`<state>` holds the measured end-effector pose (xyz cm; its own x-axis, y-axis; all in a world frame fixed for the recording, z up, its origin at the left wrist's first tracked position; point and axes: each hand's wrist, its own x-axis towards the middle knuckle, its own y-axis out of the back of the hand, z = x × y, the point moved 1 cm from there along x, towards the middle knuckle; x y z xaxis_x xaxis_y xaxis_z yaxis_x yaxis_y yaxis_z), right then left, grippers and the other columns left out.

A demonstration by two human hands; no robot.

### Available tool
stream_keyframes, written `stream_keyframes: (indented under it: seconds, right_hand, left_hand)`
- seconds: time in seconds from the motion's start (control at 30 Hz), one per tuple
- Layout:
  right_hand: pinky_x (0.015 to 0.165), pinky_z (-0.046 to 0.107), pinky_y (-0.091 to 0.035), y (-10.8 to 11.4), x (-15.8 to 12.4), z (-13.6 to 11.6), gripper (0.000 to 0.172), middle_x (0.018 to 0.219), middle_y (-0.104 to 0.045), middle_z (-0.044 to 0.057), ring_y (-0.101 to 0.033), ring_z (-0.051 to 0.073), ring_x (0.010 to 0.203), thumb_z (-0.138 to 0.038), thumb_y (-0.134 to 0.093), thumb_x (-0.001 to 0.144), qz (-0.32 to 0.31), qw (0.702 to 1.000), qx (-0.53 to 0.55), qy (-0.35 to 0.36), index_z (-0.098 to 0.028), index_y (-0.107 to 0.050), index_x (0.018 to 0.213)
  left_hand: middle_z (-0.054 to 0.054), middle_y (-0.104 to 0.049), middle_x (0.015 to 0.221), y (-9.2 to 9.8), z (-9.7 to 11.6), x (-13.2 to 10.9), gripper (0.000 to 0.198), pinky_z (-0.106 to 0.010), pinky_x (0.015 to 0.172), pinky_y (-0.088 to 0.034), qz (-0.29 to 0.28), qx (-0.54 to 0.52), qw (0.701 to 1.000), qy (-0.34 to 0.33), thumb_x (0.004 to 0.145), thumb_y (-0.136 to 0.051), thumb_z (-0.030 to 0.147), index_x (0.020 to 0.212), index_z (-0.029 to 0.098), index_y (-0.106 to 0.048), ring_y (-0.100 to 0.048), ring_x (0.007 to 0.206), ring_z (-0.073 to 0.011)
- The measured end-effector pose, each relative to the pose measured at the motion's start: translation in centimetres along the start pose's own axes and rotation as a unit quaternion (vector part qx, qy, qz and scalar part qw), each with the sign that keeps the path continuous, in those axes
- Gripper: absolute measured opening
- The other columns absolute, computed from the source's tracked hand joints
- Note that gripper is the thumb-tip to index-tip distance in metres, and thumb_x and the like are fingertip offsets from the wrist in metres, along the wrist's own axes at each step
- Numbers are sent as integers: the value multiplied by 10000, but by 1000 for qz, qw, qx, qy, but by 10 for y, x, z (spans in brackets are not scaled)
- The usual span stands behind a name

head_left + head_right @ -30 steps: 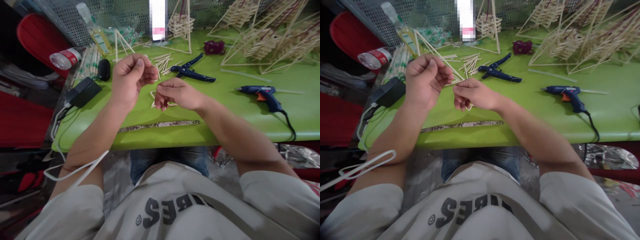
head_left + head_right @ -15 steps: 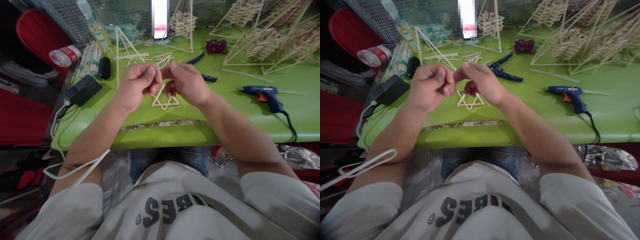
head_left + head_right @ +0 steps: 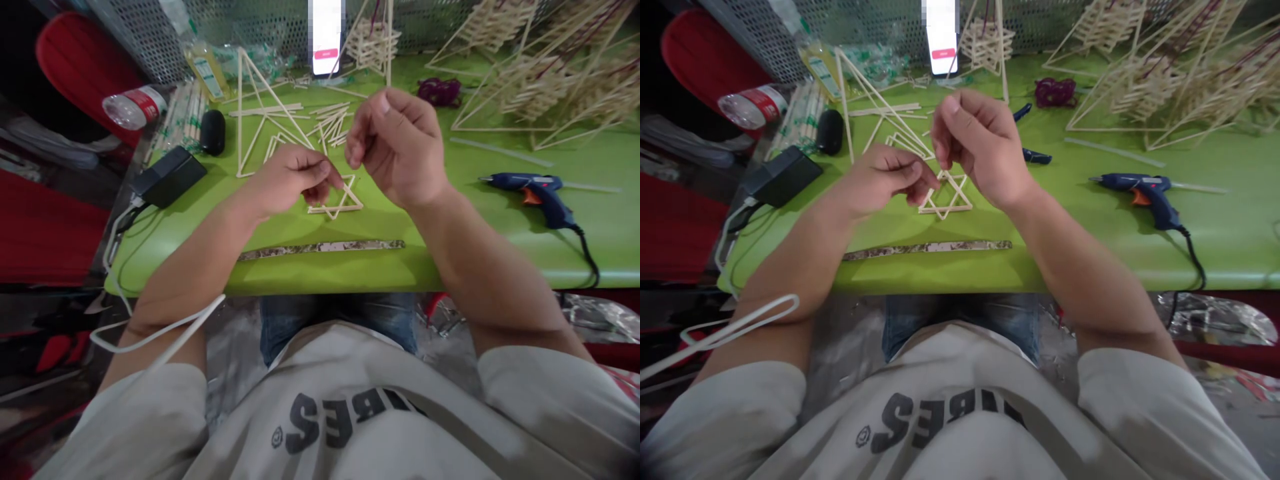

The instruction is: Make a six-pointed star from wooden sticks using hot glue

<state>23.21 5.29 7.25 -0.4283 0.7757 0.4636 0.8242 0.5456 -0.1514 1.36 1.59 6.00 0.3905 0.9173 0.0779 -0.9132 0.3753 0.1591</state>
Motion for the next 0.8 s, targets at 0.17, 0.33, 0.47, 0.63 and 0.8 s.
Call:
stream_keyframes:
  seconds: [0.17, 0.33, 0.47, 0.63, 0.8]
  right_hand:
    - [719, 387, -600, -3, -2, 12, 589, 1036, -820, 66, -713, 221, 811, -829, -617, 1146, -71, 993, -49, -79, -287, -775, 976]
    - [651, 333, -562, -12, -11, 22, 872, 949, -835, 84, -703, 173, 729, -1029, -498, 1062, -203, 965, -69, -149, -229, -828, 953]
    - [639, 353, -549, -14, -12, 12, 855, 716, -671, 33, -611, 178, 652, -1044, -520, 1038, -185, 975, -53, -108, -254, -769, 826]
    - [724, 417, -608, -8, -5, -4, 758, 836, -681, 56, -619, 243, 750, -994, -503, 1085, -60, 996, -48, -51, -312, -737, 850]
    - [727, 395, -577, -3, 0, 8, 783, 944, -765, 62, -659, 223, 784, -1007, -470, 1087, -30, 995, -29, -91, -302, -741, 881]
  left_hand:
    - [40, -455, 629, -1, 20, -8, 484, -271, 565, -402, 30, -79, 995, -50, 1204, -760, 470, 794, 215, -725, -415, 514, -82]
    - [32, -439, 663, 14, 10, 3, 400, -373, 614, -464, 82, -109, 971, -197, 1143, -821, 586, 901, 277, -745, -433, 580, -133]
    - [-14, -758, 843, 15, -12, 12, 450, -366, 714, -612, 127, -61, 976, -166, 1055, -899, 701, 977, 267, -811, -699, 729, -158]
    - [-59, -808, 829, 0, -15, 7, 589, -356, 724, -665, 39, 17, 998, -56, 1080, -810, 779, 883, 224, -816, -808, 768, -207]
    - [8, -591, 652, -1, 3, -1, 583, -297, 530, -425, 16, -16, 995, -96, 1091, -837, 730, 799, 231, -758, -559, 553, -124]
